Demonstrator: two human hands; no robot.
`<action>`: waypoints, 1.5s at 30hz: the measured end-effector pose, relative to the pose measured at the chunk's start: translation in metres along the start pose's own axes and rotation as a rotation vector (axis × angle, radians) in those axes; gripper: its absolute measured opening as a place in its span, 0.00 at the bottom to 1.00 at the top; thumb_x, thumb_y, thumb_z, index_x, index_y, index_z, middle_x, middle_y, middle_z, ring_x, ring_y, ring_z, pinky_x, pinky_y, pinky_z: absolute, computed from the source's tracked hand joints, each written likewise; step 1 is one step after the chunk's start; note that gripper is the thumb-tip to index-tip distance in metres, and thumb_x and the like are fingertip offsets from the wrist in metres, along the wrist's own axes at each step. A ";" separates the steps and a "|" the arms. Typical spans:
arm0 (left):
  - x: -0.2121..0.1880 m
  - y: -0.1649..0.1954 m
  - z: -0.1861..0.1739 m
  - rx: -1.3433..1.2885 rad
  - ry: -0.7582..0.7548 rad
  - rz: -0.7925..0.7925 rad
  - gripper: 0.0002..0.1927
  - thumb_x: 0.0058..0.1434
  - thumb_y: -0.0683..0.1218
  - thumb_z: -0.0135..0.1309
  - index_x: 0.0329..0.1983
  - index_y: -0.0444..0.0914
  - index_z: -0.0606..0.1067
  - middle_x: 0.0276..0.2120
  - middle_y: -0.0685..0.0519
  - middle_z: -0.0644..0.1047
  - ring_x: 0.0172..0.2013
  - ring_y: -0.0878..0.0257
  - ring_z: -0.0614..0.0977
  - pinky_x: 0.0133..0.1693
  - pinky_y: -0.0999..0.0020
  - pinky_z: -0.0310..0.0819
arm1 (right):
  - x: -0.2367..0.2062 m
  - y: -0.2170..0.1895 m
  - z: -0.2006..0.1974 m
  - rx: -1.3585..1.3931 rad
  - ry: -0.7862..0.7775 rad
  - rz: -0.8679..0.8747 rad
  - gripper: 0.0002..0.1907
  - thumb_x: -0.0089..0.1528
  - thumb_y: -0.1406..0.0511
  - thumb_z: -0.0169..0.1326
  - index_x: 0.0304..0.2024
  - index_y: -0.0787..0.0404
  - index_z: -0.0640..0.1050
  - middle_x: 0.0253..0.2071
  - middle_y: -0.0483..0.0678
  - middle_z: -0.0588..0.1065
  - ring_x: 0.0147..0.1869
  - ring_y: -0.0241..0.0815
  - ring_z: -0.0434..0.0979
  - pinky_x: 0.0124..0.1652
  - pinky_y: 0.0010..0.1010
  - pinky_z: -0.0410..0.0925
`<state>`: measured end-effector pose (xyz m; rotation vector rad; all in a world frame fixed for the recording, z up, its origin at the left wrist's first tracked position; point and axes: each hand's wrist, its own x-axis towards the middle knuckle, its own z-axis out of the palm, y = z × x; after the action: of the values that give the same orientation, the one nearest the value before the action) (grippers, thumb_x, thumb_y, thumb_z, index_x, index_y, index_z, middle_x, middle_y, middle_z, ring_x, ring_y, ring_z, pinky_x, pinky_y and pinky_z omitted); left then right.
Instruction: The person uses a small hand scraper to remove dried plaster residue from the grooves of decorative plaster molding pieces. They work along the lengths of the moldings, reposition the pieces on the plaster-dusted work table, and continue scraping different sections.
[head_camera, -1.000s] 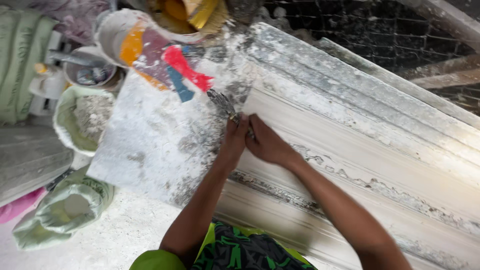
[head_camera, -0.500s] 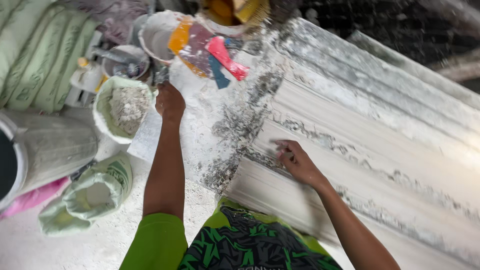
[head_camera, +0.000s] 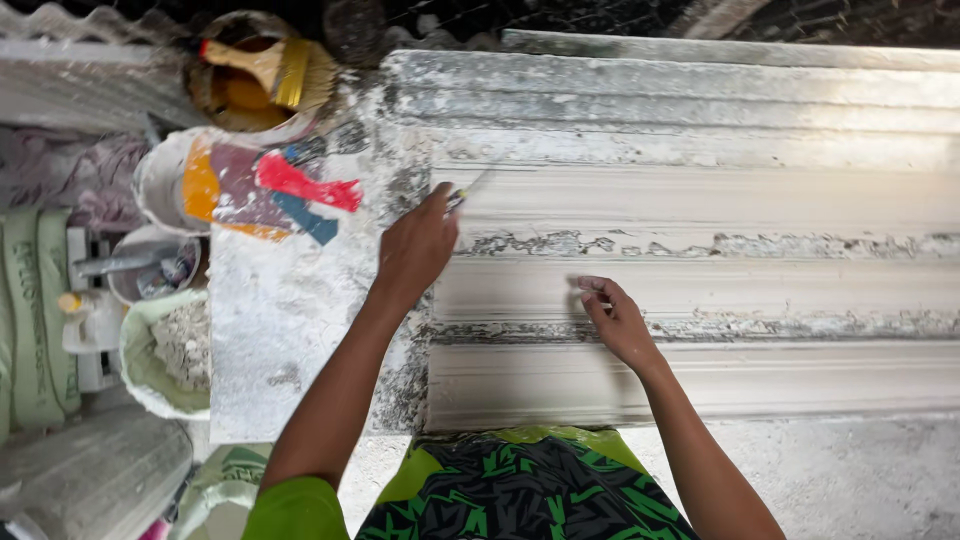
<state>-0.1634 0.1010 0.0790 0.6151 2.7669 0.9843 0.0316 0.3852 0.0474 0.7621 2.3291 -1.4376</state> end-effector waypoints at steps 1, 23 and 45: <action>0.018 0.011 0.010 0.037 -0.038 0.067 0.23 0.65 0.46 0.52 0.64 0.37 0.70 0.48 0.43 0.80 0.40 0.43 0.82 0.38 0.47 0.77 | -0.002 0.004 -0.005 -0.006 0.047 0.010 0.19 0.68 0.58 0.51 0.59 0.58 0.76 0.49 0.51 0.80 0.47 0.42 0.77 0.42 0.32 0.71; 0.129 0.034 0.033 0.971 -0.575 0.350 0.34 0.64 0.40 0.49 0.72 0.58 0.62 0.58 0.59 0.75 0.54 0.57 0.79 0.50 0.59 0.77 | 0.034 0.130 -0.200 -0.191 0.244 -0.159 0.16 0.69 0.62 0.52 0.58 0.57 0.76 0.59 0.54 0.72 0.59 0.50 0.70 0.44 0.35 0.71; 0.163 0.019 0.033 0.974 -0.763 0.634 0.34 0.69 0.39 0.44 0.76 0.56 0.58 0.55 0.51 0.77 0.48 0.56 0.84 0.37 0.68 0.82 | 0.018 0.108 -0.178 -0.194 0.420 -0.063 0.13 0.71 0.63 0.52 0.57 0.58 0.77 0.58 0.54 0.73 0.57 0.47 0.73 0.42 0.32 0.71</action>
<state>-0.2966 0.2021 0.0659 1.6083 2.1609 -0.5977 0.0835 0.5881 0.0399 1.0215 2.7761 -1.1349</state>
